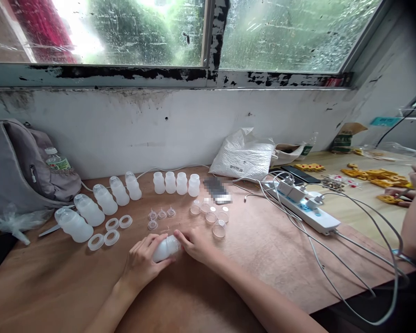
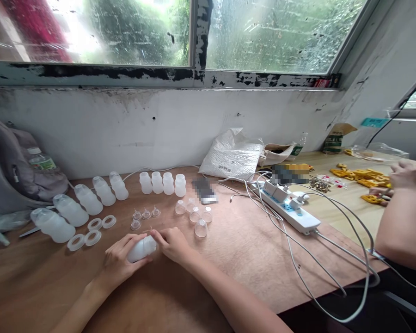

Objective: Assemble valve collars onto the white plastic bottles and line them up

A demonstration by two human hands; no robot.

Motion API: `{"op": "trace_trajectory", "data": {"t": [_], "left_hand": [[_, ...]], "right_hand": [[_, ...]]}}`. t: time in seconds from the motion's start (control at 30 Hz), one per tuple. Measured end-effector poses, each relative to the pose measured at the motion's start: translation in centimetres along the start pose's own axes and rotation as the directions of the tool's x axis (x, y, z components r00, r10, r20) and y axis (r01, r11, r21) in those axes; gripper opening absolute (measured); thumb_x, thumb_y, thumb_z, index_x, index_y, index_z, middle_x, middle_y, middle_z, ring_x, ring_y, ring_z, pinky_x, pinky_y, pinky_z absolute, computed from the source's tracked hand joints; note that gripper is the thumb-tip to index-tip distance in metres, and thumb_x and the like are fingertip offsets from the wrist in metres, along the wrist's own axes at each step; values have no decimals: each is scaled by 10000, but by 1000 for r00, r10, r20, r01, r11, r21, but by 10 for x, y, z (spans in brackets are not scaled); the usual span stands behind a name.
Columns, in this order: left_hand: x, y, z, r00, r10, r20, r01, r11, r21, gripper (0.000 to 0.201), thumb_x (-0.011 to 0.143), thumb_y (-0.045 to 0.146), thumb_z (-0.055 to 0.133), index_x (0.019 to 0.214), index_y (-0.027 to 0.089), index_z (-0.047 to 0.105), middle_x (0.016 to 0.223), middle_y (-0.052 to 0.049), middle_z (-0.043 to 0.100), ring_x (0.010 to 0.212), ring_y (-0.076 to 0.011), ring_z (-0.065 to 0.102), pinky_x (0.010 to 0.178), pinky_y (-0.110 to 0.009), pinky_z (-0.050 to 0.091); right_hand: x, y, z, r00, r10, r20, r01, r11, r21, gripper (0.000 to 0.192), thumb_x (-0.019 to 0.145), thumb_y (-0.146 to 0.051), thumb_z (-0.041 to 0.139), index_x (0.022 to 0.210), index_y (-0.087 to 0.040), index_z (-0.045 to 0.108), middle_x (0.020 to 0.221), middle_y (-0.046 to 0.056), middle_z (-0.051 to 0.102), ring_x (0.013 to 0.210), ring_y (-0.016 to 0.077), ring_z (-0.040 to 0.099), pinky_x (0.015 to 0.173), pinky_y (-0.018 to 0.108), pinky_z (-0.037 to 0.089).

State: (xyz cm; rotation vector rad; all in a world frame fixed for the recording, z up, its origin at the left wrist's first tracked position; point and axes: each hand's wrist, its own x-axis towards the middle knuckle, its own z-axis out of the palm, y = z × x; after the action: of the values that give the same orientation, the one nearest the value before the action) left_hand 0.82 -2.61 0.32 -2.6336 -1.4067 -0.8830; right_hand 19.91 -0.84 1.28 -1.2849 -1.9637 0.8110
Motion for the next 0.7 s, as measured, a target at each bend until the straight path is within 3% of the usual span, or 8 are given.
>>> {"op": "trace_trajectory", "data": {"t": [0.1, 0.2, 0.3, 0.4, 0.57, 0.7], "left_hand": [[1, 2, 0, 999, -36, 6, 36, 999, -11, 432, 718, 473, 559, 1086, 251, 515, 935, -27, 612, 779, -174, 607, 622, -237, 461], [2, 3, -2, 998, -55, 10, 56, 998, -19, 423, 728, 472, 547, 1088, 253, 511, 931, -21, 611, 787, -168, 609, 611, -228, 464], [2, 2, -3, 999, -51, 19, 52, 999, -18, 413, 730, 465, 547, 1082, 252, 513, 934, -20, 612, 792, -168, 607, 619, -231, 465], [2, 1, -2, 999, -38, 10, 38, 999, 1, 393, 731, 452, 549, 1067, 248, 523, 922, -21, 617, 782, -172, 605, 620, -238, 460], [2, 2, -3, 999, -54, 10, 54, 998, -24, 386, 734, 432, 552, 1073, 250, 516, 954, -21, 614, 805, -167, 603, 616, -225, 454], [2, 1, -3, 1000, -22, 15, 23, 999, -27, 366, 728, 424, 556, 1044, 242, 529, 939, -25, 618, 789, -171, 603, 637, -240, 457]], "right_hand": [[0, -3, -5, 999, -44, -20, 45, 998, 46, 305, 828, -436, 432, 721, -168, 531, 566, -23, 510, 524, 95, 461, 494, 208, 331], [0, -4, -10, 992, -98, 83, 78, 973, 218, 261, 783, -417, 515, 898, -184, 508, 721, -7, 558, 593, 103, 514, 520, 202, 386], [1, 0, -7, 986, -40, 163, -5, 964, 264, 280, 805, -447, 467, 835, -172, 513, 658, -14, 544, 486, 86, 486, 448, 198, 364], [1, 1, -3, 995, 13, 103, -26, 992, 126, 392, 852, -463, 357, 640, -164, 498, 518, -23, 487, 452, 89, 444, 440, 208, 320], [1, -3, -7, 991, -93, 100, 81, 990, 116, 239, 806, -415, 483, 807, -177, 503, 636, -25, 529, 564, 98, 472, 507, 201, 338], [2, 0, -6, 991, -80, 106, 71, 994, 87, 281, 828, -399, 445, 673, -166, 473, 578, -37, 454, 529, 84, 402, 475, 198, 292]]}}
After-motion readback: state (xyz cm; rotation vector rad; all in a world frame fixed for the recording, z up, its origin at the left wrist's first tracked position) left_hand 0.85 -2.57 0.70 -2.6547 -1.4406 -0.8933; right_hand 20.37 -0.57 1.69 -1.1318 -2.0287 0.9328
